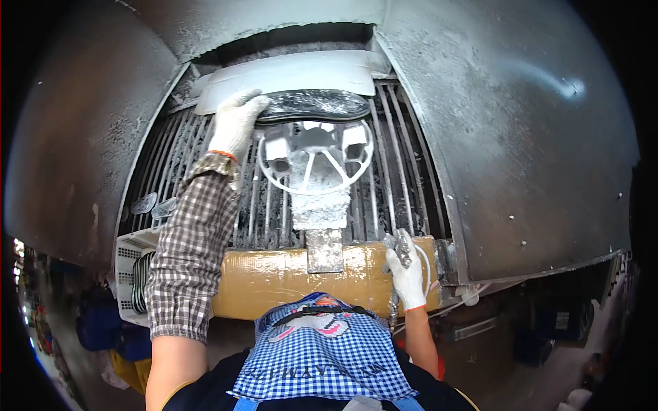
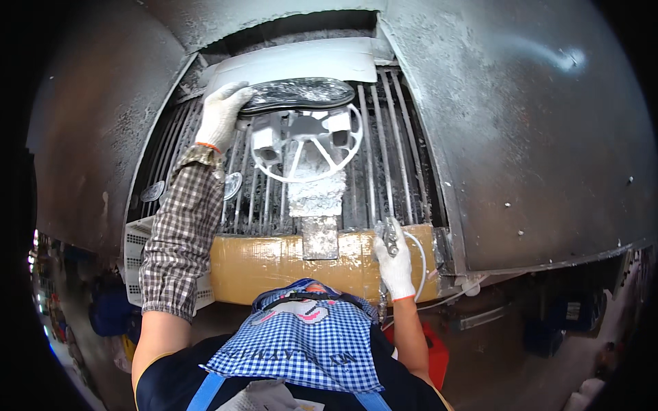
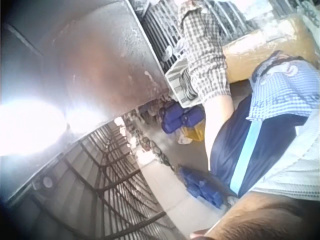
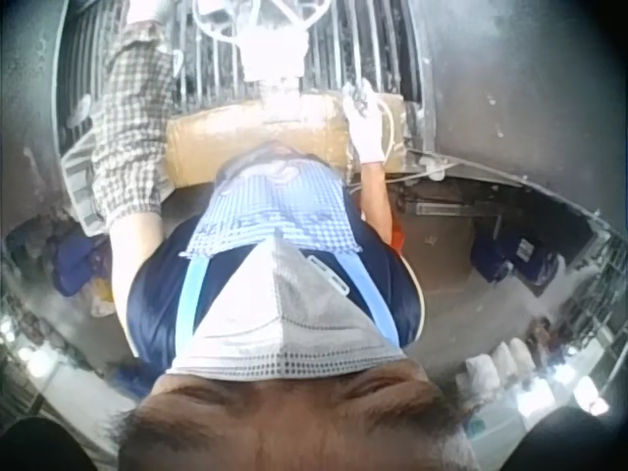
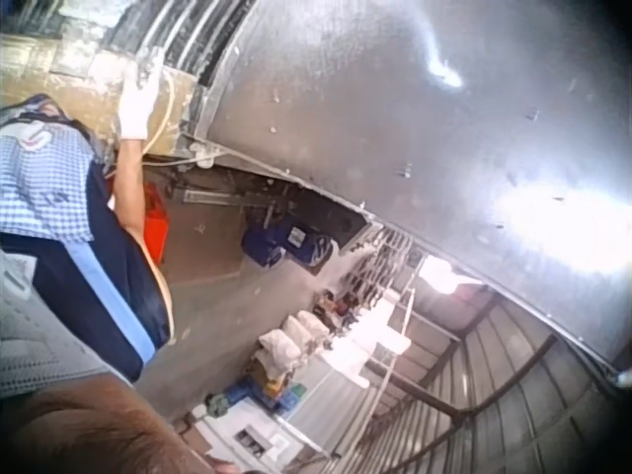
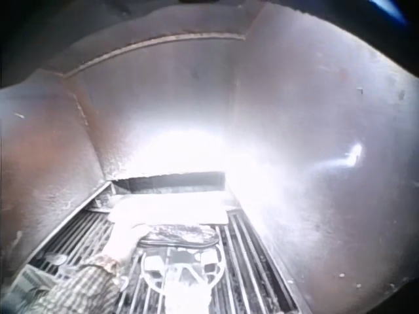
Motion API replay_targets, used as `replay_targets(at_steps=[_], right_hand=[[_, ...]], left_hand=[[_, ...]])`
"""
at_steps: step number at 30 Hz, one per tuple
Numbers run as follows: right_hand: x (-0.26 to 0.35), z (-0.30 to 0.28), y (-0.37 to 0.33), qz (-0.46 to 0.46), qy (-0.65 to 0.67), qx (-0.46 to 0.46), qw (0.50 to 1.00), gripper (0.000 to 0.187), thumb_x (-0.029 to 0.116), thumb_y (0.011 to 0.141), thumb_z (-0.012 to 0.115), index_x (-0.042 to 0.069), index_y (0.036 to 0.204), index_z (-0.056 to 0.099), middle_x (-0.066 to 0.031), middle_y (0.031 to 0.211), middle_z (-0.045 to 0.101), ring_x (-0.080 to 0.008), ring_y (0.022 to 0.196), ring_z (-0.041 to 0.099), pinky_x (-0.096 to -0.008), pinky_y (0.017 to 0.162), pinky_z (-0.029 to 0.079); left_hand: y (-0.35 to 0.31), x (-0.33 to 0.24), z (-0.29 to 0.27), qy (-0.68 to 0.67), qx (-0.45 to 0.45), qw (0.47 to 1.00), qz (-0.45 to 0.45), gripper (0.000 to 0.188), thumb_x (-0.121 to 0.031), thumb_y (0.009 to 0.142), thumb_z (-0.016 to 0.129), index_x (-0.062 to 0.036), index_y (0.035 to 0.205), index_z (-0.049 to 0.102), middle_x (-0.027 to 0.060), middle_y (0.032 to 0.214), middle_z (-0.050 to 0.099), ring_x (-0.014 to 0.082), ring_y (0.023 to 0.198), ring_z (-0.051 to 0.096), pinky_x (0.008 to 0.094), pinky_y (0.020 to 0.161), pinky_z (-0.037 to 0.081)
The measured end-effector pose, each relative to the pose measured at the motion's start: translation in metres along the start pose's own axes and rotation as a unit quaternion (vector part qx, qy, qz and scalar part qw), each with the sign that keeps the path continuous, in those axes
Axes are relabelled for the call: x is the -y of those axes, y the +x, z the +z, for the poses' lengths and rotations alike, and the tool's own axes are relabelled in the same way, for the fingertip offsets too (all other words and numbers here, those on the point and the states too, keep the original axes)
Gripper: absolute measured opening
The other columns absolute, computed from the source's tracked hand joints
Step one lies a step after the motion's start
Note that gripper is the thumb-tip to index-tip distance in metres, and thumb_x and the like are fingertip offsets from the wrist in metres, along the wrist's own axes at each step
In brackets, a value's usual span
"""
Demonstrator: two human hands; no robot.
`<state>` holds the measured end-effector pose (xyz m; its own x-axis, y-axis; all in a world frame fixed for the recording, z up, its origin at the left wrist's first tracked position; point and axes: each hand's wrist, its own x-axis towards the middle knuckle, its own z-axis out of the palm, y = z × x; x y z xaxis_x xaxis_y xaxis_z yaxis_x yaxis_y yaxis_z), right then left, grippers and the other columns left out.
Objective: The person spray paints dark-colored oval objects white using a handheld spray gun. They pick up each object from a white plastic basket, place it on a rotating stand, and apply a coat of white paint to both sides before returning the object to the basket.
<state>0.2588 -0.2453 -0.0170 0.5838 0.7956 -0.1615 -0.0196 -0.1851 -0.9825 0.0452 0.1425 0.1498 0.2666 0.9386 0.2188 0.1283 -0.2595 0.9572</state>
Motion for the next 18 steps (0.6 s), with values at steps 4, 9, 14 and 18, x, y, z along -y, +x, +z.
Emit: replay_targets(at_steps=[4, 9, 14, 18], right_hand=[[0.010, 0.000, -0.003, 0.034, 0.005, 0.008, 0.999, 0.065, 0.008, 0.102, 0.065, -0.001, 0.162, 0.041, -0.0138, 0.154, 0.057, -0.0195, 0.137, 0.056, -0.0320, 0.114, 0.044], [0.022, 0.005, -0.006, 0.034, -0.002, 0.008, 0.999, 0.067, 0.007, 0.101, 0.065, -0.001, 0.163, 0.040, -0.0135, 0.153, 0.058, -0.0194, 0.135, 0.058, -0.0324, 0.113, 0.045], [0.013, 0.003, -0.004, -0.003, -0.001, 0.010, 1.000, 0.065, 0.014, 0.104, 0.065, -0.002, 0.162, 0.041, -0.0123, 0.140, 0.065, -0.0125, 0.105, 0.066, -0.0260, 0.087, 0.055], [0.019, 0.001, -0.007, -0.045, -0.019, -0.011, 0.999, 0.064, 0.015, 0.105, 0.066, -0.004, 0.160, 0.042, -0.0137, 0.144, 0.064, -0.0140, 0.115, 0.065, -0.0272, 0.096, 0.053]], left_hand=[[0.010, 0.009, -0.002, 0.127, -0.026, 0.991, 0.028, 0.047, -0.018, 0.094, 0.076, 0.0074, 0.133, 0.069, 0.0168, 0.113, 0.077, 0.0163, 0.092, 0.073, 0.0285, 0.078, 0.059], [0.007, 0.006, -0.003, 0.183, -0.045, 0.982, 0.006, 0.048, -0.021, 0.092, 0.077, 0.0035, 0.133, 0.071, 0.0176, 0.115, 0.078, 0.0198, 0.097, 0.075, 0.0305, 0.085, 0.059], [0.011, 0.021, -0.006, 0.205, -0.049, 0.977, 0.025, 0.054, -0.031, 0.089, 0.076, 0.0035, 0.130, 0.072, 0.0239, 0.127, 0.074, 0.0313, 0.120, 0.071, 0.0372, 0.106, 0.053], [-0.007, 0.056, -0.007, 0.056, -0.131, 0.989, 0.033, 0.055, -0.028, 0.097, 0.074, 0.0029, 0.141, 0.065, 0.0178, 0.130, 0.073, 0.0221, 0.113, 0.071, 0.0340, 0.098, 0.055]])
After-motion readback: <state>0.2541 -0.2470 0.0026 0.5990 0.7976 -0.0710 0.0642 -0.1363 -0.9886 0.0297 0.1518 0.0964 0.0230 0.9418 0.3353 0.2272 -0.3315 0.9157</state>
